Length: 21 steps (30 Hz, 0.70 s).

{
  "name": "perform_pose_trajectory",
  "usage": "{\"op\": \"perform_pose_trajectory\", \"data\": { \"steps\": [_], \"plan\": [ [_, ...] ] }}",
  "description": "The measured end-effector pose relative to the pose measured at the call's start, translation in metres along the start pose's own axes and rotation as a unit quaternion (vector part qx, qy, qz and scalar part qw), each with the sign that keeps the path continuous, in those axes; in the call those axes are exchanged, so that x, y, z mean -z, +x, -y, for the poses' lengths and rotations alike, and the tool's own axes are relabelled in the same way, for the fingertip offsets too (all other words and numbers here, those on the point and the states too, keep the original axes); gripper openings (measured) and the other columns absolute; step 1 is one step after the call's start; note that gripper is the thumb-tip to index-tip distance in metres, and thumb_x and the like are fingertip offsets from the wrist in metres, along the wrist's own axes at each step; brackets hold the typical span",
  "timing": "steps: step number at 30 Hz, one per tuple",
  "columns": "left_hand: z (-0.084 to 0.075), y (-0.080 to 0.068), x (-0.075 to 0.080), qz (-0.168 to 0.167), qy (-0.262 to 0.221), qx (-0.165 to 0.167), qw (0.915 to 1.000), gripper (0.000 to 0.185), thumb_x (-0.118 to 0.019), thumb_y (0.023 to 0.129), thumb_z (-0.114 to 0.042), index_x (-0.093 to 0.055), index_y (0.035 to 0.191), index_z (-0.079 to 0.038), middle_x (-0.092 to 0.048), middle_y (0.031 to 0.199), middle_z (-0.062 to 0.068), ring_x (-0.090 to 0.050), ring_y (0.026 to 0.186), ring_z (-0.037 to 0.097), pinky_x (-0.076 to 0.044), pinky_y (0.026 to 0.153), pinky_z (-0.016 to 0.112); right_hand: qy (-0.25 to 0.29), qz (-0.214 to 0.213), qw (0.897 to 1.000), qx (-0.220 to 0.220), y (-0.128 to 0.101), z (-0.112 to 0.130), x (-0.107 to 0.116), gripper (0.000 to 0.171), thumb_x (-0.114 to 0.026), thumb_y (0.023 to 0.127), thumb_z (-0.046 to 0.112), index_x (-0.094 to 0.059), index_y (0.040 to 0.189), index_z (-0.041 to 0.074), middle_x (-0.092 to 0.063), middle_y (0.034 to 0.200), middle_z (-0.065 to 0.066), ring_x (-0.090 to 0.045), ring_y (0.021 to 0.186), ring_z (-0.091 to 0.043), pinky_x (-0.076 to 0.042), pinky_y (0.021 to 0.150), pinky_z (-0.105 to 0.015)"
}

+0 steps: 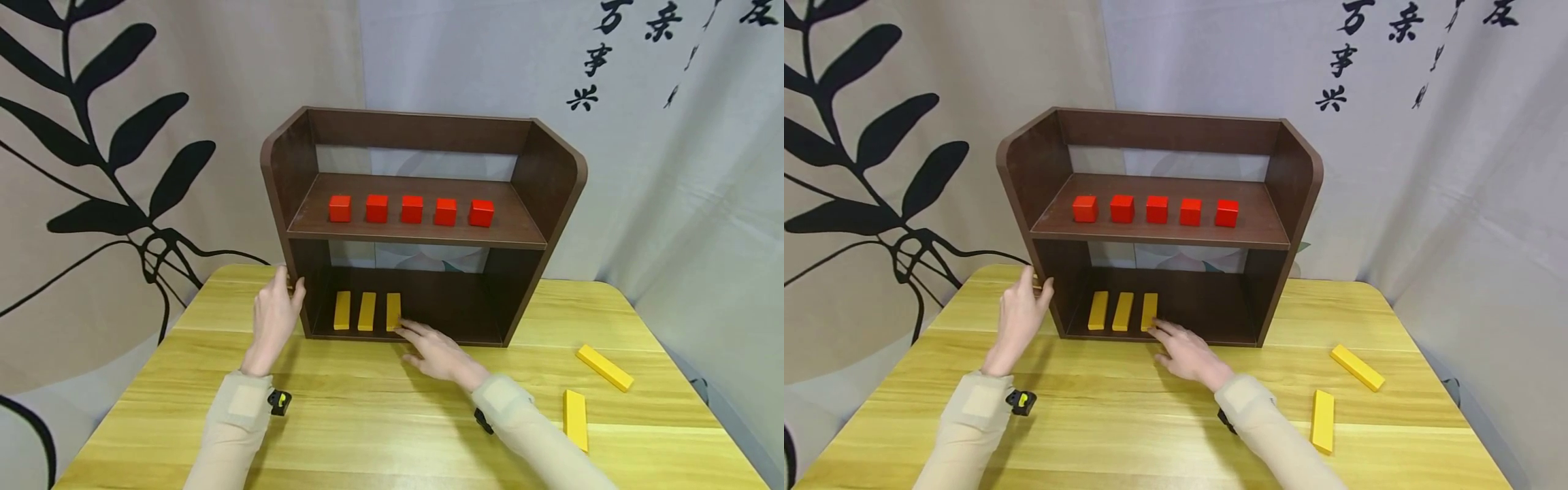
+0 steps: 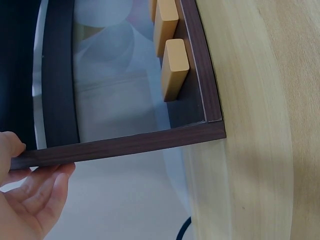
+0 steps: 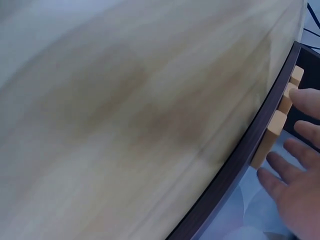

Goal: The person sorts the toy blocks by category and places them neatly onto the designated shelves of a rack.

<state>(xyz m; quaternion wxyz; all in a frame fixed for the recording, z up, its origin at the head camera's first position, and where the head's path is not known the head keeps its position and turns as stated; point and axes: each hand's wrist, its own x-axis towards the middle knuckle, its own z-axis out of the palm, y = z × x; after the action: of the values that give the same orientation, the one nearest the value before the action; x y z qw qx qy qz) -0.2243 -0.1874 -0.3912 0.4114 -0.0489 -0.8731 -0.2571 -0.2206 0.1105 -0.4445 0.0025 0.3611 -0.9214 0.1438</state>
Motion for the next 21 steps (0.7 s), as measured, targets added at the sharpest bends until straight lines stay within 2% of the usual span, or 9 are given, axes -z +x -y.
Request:
{"op": "perform_pose_trajectory", "data": {
  "steps": [7,11,18,21],
  "plan": [
    [0.001,0.0,-0.001,0.0,-0.002,-0.003,1.0,0.017,-0.061,0.09,-0.011,-0.05,0.089,0.002,-0.059,0.067,0.022,-0.061,0.054,0.039,-0.045,0.042,0.046,0.033,-0.024,0.999,0.005,-0.021,-0.014,0.01,0.048,-0.06,0.093,0.021,-0.047,0.138,0.007,-0.046,0.145,-0.011,-0.047,0.132,-0.03,-0.042,0.105,-0.045],
    [0.001,0.001,-0.001,-0.001,0.004,-0.004,1.0,0.018,-0.061,0.09,-0.011,-0.05,0.088,0.003,-0.057,0.064,0.021,-0.06,0.052,0.038,-0.043,0.041,0.044,0.056,-0.039,0.998,-0.009,-0.037,-0.026,0.019,0.046,-0.06,0.093,0.019,-0.05,0.136,0.007,-0.052,0.14,-0.011,-0.05,0.129,-0.03,-0.044,0.103,-0.046],
    [0.001,0.001,-0.002,0.0,0.005,0.0,1.0,0.018,-0.061,0.09,-0.01,-0.049,0.088,0.004,-0.058,0.064,0.021,-0.06,0.052,0.039,-0.043,0.041,0.043,0.102,-0.077,0.991,-0.036,-0.063,-0.055,0.033,0.041,-0.062,0.092,0.015,-0.055,0.13,0.004,-0.06,0.13,-0.012,-0.058,0.119,-0.03,-0.047,0.097,-0.046],
    [0.001,0.001,-0.002,0.001,0.003,0.0,1.0,0.018,-0.061,0.09,-0.01,-0.049,0.088,0.003,-0.058,0.065,0.021,-0.06,0.052,0.038,-0.043,0.041,0.044,0.13,-0.077,0.988,-0.037,-0.076,-0.069,0.038,0.038,-0.061,0.092,0.015,-0.056,0.128,0.001,-0.062,0.127,-0.013,-0.061,0.113,-0.03,-0.048,0.094,-0.047]
  ]
}}
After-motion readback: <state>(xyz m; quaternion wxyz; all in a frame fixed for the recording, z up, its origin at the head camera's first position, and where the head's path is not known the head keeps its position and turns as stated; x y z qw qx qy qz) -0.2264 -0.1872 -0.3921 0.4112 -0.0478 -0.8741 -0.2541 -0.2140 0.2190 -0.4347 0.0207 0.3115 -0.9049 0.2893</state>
